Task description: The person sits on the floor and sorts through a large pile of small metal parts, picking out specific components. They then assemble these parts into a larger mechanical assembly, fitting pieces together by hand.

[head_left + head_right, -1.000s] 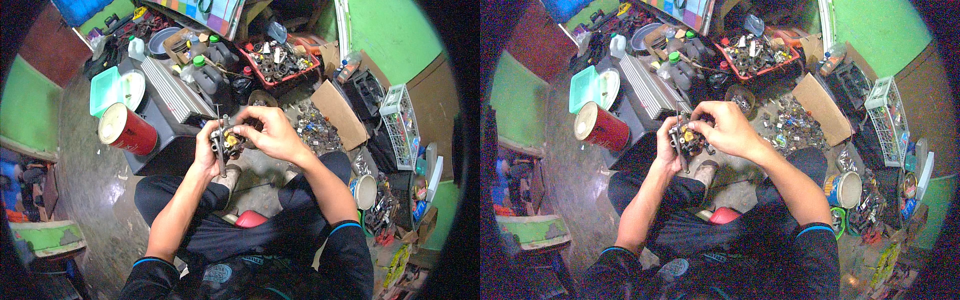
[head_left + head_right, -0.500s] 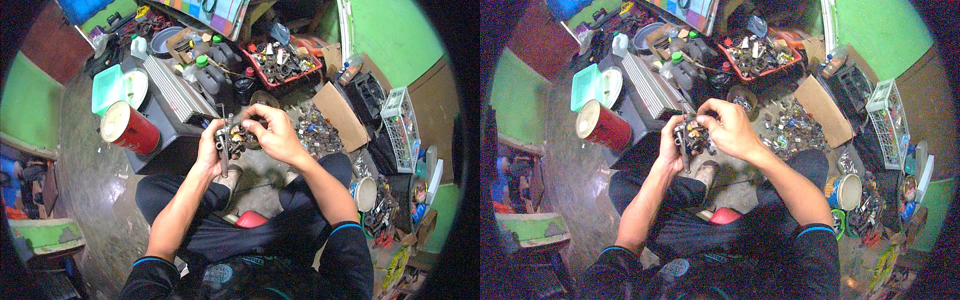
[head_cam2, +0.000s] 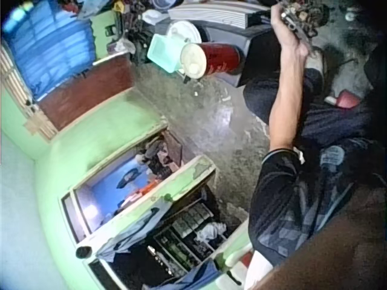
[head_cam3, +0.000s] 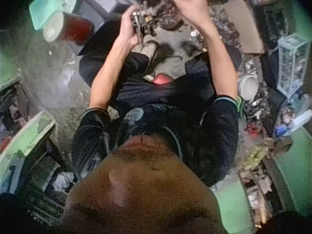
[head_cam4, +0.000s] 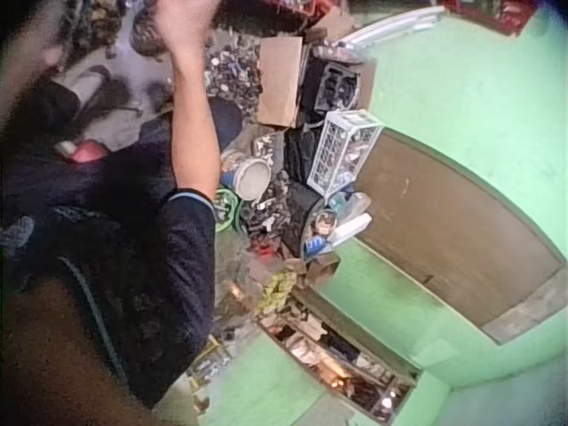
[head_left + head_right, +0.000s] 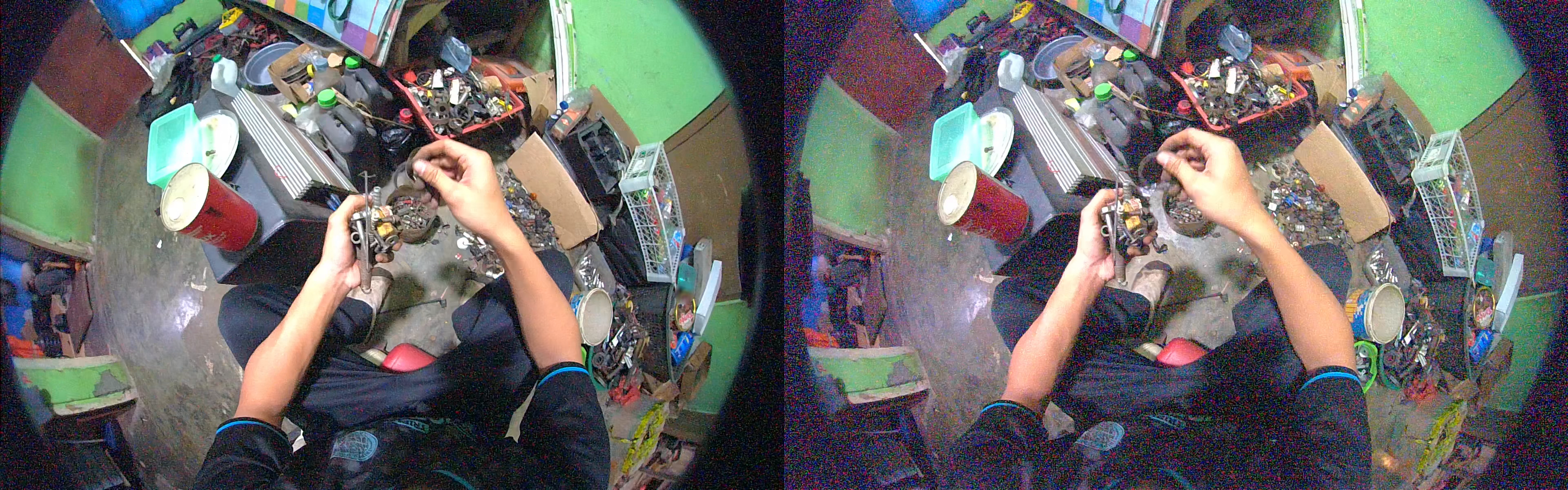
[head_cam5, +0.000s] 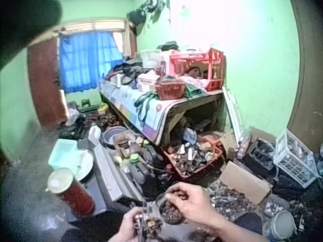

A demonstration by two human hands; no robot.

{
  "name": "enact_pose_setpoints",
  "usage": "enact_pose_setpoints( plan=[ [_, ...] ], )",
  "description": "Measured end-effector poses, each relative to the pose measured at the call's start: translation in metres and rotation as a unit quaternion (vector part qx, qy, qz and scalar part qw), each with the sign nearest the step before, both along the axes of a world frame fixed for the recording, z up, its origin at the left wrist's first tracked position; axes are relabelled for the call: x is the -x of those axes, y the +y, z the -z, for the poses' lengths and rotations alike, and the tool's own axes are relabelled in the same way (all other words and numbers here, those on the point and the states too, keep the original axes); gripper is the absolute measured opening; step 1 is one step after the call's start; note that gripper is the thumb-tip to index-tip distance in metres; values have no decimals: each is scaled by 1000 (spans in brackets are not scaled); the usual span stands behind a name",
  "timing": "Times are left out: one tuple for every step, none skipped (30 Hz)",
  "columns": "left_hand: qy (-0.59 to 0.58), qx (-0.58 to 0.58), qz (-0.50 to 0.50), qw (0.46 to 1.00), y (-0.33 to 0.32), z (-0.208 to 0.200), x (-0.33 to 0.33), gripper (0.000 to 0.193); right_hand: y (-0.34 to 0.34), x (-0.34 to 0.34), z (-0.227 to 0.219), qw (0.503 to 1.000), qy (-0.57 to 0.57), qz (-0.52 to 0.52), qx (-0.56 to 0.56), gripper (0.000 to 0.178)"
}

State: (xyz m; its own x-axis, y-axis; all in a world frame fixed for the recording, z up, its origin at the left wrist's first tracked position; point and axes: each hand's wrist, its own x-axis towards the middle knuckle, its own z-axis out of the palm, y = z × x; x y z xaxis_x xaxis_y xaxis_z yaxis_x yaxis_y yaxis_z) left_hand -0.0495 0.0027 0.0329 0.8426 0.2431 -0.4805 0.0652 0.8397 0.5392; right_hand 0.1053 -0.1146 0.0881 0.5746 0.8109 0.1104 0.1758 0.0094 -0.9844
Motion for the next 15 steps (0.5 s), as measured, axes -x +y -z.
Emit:
enact_pose_setpoints(
  plan=[
    [-6,9,-7,1000,3,1,0,41,2,-6,1,1000,15,1,1,14],
    [-10,18,-12,1000,5,3,-1,41,3,-14,8,1000,1,6,2,14],
    [-3,-3,-20,1000,5,-1,0,42,4,-22,15,999,-14,7,31,15],
    [-30,2,-15,999,9,7,0,41,5,-28,23,998,-28,7,60,16],
    [-28,-3,-25,999,11,8,0,41,7,-33,30,990,-87,7,110,17],
    [-28,-8,-34,999,11,8,-1,41,7,-38,37,976,-146,9,160,18],
    [-25,-5,-40,999,10,5,-1,40,7,-42,45,956,-204,10,209,20],
    [-21,-7,-43,999,11,4,-1,41,6,-48,58,933,-288,3,215,25],
    [-17,-7,-46,999,12,4,0,41,6,-48,67,921,-297,-5,251,26],
    [-13,-7,-49,999,12,5,0,41,6,-50,76,908,-306,-13,286,27],
    [-17,-16,-53,998,12,4,1,41,9,-50,77,895,-299,-29,330,28],
    [-21,-13,-51,998,13,4,2,41,10,-50,78,881,-315,-32,351,29],
    [-26,-10,-48,998,14,5,3,41,10,-51,78,866,-331,-35,372,30],
    [-31,-7,-45,998,15,6,3,41,10,-52,78,850,-348,-38,393,30],
    [-44,7,-40,998,17,8,3,40,8,-56,83,846,-360,-20,392,30]
  ],
)
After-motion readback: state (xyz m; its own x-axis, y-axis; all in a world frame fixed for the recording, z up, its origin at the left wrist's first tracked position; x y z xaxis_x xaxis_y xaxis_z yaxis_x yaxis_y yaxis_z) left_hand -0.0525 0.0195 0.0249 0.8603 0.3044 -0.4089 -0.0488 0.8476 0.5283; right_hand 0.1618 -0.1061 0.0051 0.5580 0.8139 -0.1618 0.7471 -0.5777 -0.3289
